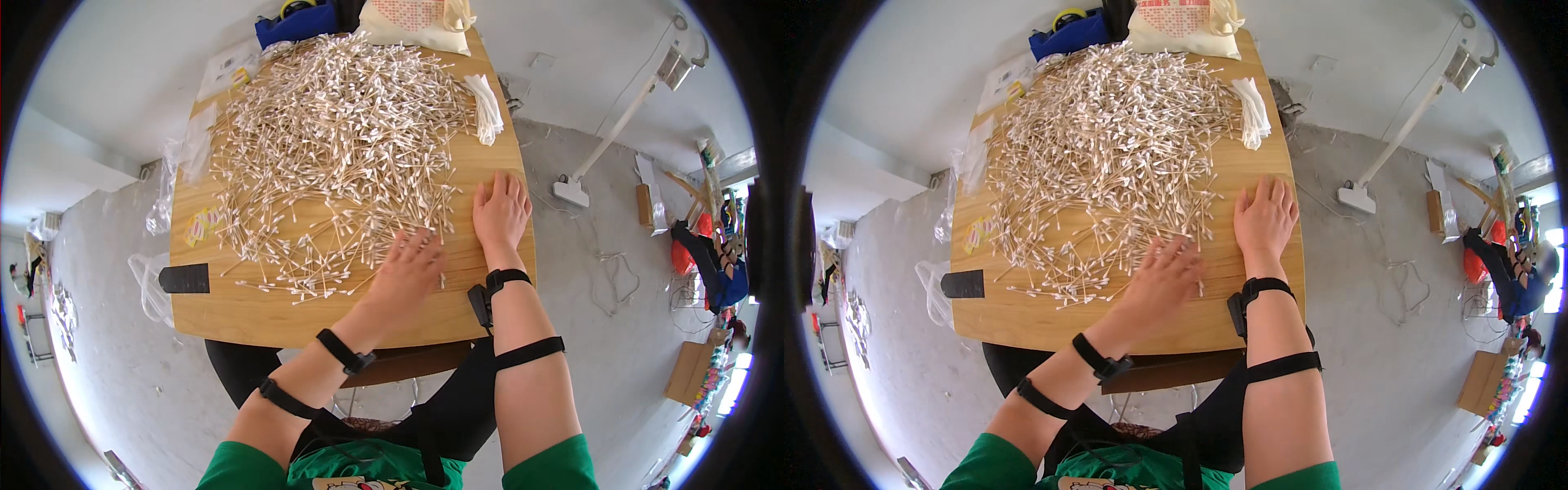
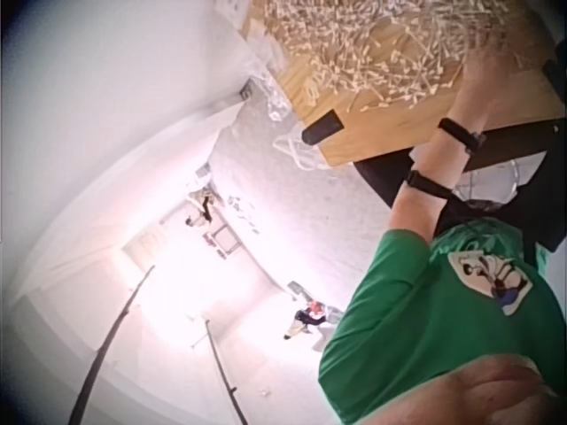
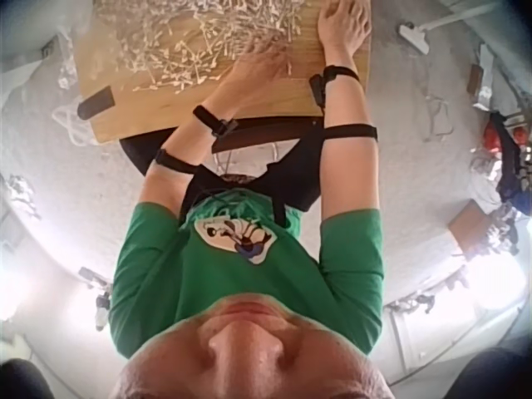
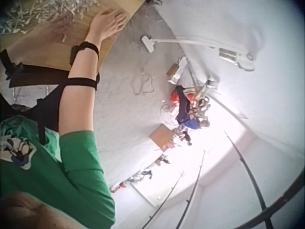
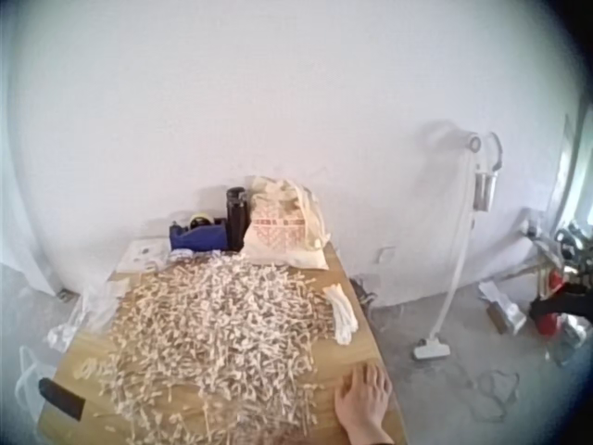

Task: The person gathers cotton swabs by hand, wipes the table with a cloth, and then sorts through the pile to place individual swabs into a box.

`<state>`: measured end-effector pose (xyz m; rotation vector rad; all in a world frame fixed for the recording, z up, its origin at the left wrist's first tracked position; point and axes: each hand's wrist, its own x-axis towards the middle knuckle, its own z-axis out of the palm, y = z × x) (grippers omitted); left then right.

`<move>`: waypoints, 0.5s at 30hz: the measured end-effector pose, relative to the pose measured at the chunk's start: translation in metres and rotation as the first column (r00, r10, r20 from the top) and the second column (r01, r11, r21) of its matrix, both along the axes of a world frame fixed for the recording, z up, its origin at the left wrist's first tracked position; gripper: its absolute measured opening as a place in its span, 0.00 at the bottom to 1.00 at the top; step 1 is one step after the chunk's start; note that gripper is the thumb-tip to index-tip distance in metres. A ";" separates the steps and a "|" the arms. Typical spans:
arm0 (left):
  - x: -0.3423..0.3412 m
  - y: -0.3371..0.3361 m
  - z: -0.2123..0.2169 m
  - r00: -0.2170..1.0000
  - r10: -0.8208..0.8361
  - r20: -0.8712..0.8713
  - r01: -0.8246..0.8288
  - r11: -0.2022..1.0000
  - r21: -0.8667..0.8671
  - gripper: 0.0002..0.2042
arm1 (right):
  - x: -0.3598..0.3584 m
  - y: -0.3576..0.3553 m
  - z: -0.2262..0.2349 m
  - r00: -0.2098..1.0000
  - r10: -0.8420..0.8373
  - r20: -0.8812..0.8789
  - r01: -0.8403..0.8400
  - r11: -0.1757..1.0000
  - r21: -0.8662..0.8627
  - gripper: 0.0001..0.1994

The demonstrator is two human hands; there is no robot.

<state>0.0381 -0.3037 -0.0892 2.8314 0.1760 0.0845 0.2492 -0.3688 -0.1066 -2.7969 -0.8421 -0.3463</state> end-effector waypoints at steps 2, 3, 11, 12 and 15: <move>-0.008 0.019 0.001 0.999 0.039 -0.009 -0.039 0.997 0.064 0.23 | -0.001 0.001 0.001 1.000 -0.012 -0.008 0.012 1.000 -0.012 0.23; -0.012 0.031 0.000 0.993 0.119 -0.017 -0.116 0.984 0.132 0.23 | -0.001 0.003 0.001 1.000 -0.013 -0.009 0.013 1.000 -0.010 0.23; -0.049 0.096 0.001 0.848 0.516 -0.123 -0.505 0.856 0.111 0.28 | -0.001 0.000 -0.001 1.000 0.000 -0.001 0.000 1.000 -0.005 0.23; -0.057 0.103 -0.003 0.804 0.585 -0.107 -0.570 0.809 0.143 0.29 | -0.001 0.001 0.000 1.000 0.002 -0.002 -0.002 1.000 -0.004 0.23; -0.081 0.117 -0.016 0.704 0.708 -0.064 -0.691 0.702 0.171 0.29 | -0.002 0.002 0.000 1.000 0.007 -0.015 -0.007 1.000 -0.007 0.23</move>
